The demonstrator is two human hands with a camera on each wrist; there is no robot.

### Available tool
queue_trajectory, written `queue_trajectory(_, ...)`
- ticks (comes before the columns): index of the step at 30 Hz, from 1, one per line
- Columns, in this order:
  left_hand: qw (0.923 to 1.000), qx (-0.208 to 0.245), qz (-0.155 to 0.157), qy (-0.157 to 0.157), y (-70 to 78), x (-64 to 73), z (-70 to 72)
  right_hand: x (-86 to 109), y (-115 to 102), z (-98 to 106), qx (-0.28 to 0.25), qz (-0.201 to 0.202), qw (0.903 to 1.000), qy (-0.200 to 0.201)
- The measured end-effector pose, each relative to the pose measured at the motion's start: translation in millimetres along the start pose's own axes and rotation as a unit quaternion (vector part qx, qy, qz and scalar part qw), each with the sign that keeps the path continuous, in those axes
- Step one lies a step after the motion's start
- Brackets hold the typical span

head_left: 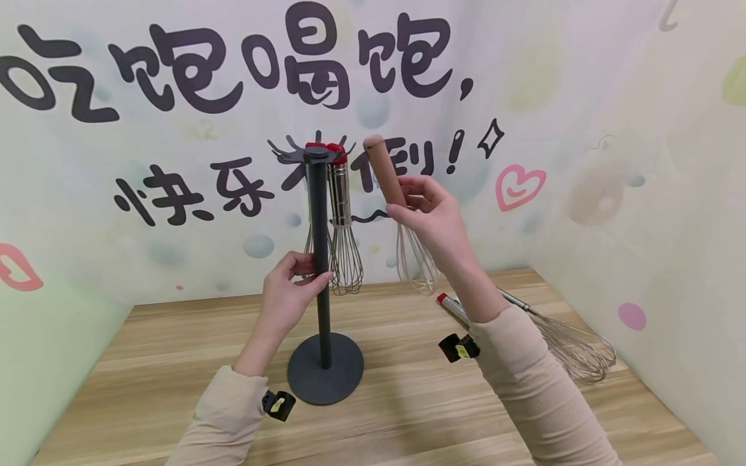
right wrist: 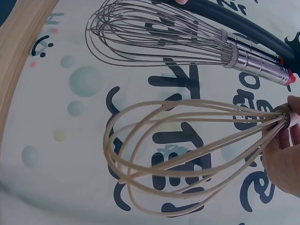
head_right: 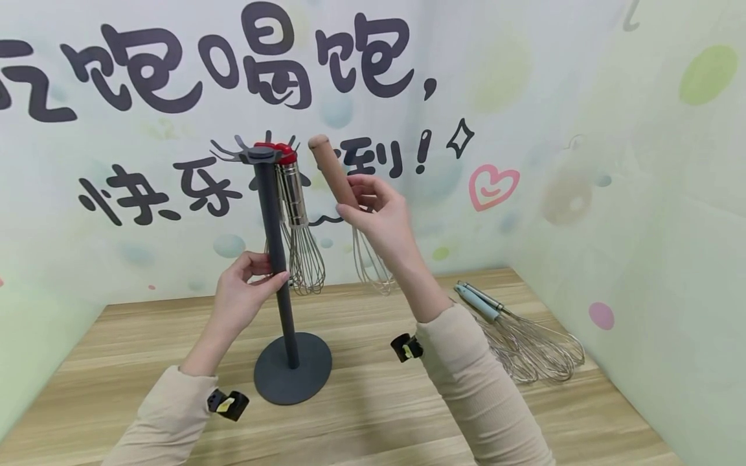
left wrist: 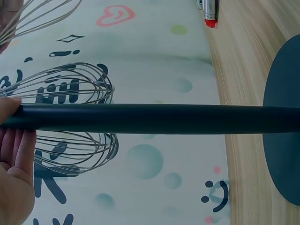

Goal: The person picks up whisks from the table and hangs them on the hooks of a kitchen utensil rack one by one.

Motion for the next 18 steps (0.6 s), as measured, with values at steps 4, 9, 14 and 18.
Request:
queue_trajectory(4, 1.0, 0.003, 0.004, -0.002, -1.9, 0.0, -0.4, -1.4, -2, -3, 0.003, 0.005, 1.0, 0.002)
queue_trajectory(9, 0.9999, -0.001, 0.009, -0.005, -3.4, -0.8, -0.5, -2.3, -5, -6, -0.001, 0.014, 0.9999, 0.006)
queue_trajectory(14, 0.9999, -0.005, 0.01, -0.007, -3.9, -1.3, -0.7, -1.6, -10, -9, -0.008, 0.029, 0.9995, 0.01)
queue_trajectory(18, 0.9999, -0.007, 0.01, -0.008, -4.2, -1.5, -1.0, -0.8, -12, -11, -0.007, 0.034, 0.9994, 0.007)
Point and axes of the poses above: each hand's wrist, its own x-axis away from the middle knuckle, its own z-axis out of the back of the hand, y = z × x, the point moved 9 cm from there along -x, towards the middle knuckle, and after that the axes turned 3 degrees about z, right-handed, at the moved point
